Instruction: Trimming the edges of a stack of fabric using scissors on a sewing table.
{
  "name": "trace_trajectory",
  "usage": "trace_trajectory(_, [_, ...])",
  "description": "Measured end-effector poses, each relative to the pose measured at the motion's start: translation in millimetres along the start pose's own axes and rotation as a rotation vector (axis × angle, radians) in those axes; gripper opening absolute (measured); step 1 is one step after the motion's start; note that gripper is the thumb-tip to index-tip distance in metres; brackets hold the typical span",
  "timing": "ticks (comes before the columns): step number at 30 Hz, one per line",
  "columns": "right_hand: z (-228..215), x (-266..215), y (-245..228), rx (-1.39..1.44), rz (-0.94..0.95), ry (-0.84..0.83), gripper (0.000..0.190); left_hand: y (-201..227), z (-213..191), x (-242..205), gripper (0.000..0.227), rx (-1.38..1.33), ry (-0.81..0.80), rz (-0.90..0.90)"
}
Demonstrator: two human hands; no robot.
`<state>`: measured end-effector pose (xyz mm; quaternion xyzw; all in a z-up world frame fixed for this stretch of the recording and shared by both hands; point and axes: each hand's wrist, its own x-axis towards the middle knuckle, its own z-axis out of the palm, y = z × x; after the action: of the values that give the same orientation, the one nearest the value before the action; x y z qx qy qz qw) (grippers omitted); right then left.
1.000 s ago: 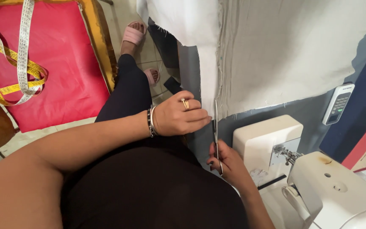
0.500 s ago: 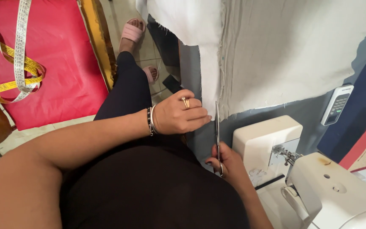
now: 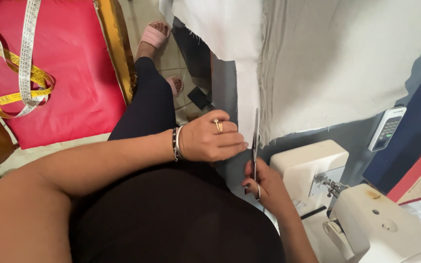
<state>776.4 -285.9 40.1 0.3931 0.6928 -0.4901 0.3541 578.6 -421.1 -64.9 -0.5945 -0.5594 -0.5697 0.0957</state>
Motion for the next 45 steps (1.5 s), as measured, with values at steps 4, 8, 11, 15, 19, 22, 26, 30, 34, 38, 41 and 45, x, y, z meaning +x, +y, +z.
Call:
trace_trajectory(4, [-7.2,7.1,9.8,-0.051,-0.004,0.008,0.032,1.2,6.1,-1.5,0.014,-0.040,-0.001,-0.006])
trace_trajectory(8, [-10.0,17.0,30.2,-0.058,-0.205,0.039,0.056,0.3,17.8,-5.8,0.023,0.000,0.158,-0.040])
trace_trajectory(11, [-6.6,9.4,6.4,-0.078,-0.071,0.043,0.049,-3.0,5.7,0.7,0.019,-0.015,0.082,-0.028])
trace_trajectory(15, [-3.7,6.0,-6.9,-0.117,0.005,0.051,0.042,-7.4,0.3,4.1,0.020,-0.040,0.007,-0.017])
trace_trajectory(19, [-5.1,10.0,1.6,-0.143,0.002,0.053,0.044,-11.2,2.4,-3.5,0.012,-0.035,-0.007,-0.004])
trace_trajectory(22, [-7.2,11.1,4.0,-0.191,-0.041,0.057,0.041,-12.7,1.1,-4.3,0.013,-0.026,-0.032,-0.009])
trace_trajectory(26, [-14.3,15.0,-13.1,-0.054,0.097,0.021,0.026,-16.0,-0.8,-2.0,0.014,-0.038,-0.021,0.004])
trace_trajectory(30, [-24.8,18.9,-34.9,-0.077,0.059,-0.021,0.023,-15.1,-4.6,2.1,0.016,-0.083,-0.024,0.004])
trace_trajectory(34, [-24.6,20.8,-35.1,-0.083,0.061,-0.040,0.033,-16.0,-4.5,2.4,0.016,-0.097,-0.019,-0.005])
trace_trajectory(38, [-20.4,22.1,-30.7,-0.170,0.063,0.018,0.037,-18.3,-4.0,0.0,0.016,-0.112,-0.021,-0.001])
trace_trajectory(41, [-21.9,21.6,-36.4,-0.170,0.062,0.015,0.034,-19.6,-5.9,-0.9,0.017,-0.119,-0.021,0.002])
trace_trajectory(45, [-32.4,27.9,-48.4,-0.164,0.045,-0.003,0.038,-21.8,-7.5,1.3,0.020,-0.124,-0.024,0.019])
